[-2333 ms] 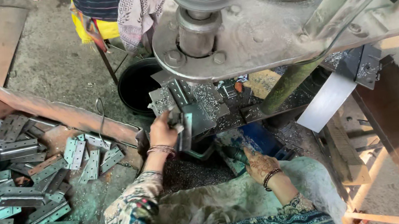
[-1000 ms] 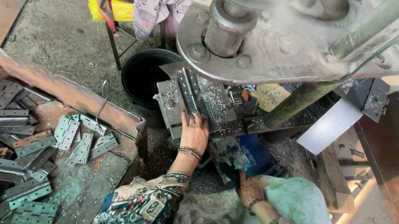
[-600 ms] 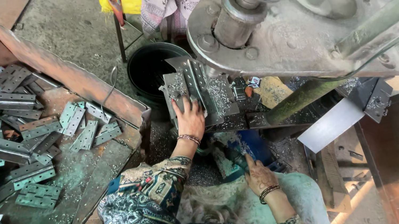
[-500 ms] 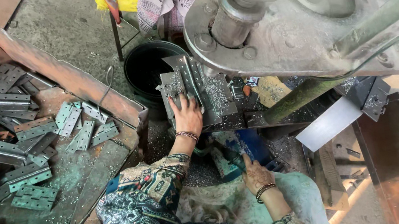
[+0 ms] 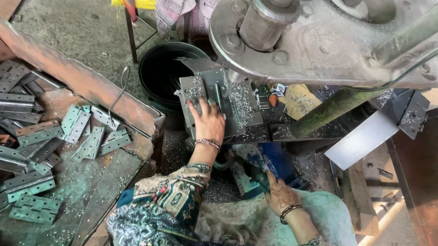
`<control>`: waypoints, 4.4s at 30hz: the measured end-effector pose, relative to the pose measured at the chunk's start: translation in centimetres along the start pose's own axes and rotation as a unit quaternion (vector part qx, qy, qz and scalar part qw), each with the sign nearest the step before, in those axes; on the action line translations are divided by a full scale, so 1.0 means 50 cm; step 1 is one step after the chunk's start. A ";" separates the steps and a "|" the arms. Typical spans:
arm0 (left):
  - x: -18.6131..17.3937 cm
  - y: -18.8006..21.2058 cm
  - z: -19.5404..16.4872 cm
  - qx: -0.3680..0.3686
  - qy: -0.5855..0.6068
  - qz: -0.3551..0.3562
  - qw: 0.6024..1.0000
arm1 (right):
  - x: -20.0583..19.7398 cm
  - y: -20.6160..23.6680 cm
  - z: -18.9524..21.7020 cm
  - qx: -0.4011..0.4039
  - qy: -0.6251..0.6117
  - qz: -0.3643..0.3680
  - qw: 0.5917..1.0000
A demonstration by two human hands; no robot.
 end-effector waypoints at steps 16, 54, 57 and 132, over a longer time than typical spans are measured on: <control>-0.001 0.019 0.012 0.007 0.016 0.040 0.999 | 0.044 -0.013 0.029 0.010 -0.047 0.022 0.999; -0.036 0.169 -0.059 0.165 -0.006 -0.200 0.966 | -0.004 -0.017 -0.014 0.057 0.045 0.015 0.997; -0.041 0.157 -0.069 0.193 -0.006 -0.185 0.963 | -0.009 -0.013 -0.015 0.067 0.040 0.023 0.997; -0.019 0.021 -0.012 0.030 0.033 0.012 0.999 | 0.000 0.019 -0.003 0.031 0.010 0.032 0.999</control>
Point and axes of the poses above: each hand's wrist, its own y-axis away from the middle knuckle, its own x-axis out of the palm, z = x × y, the point moved 10 cm from there along -y, towards the middle knuckle, and after that the axes turned 1 degree about -z, right-handed, at the moved point
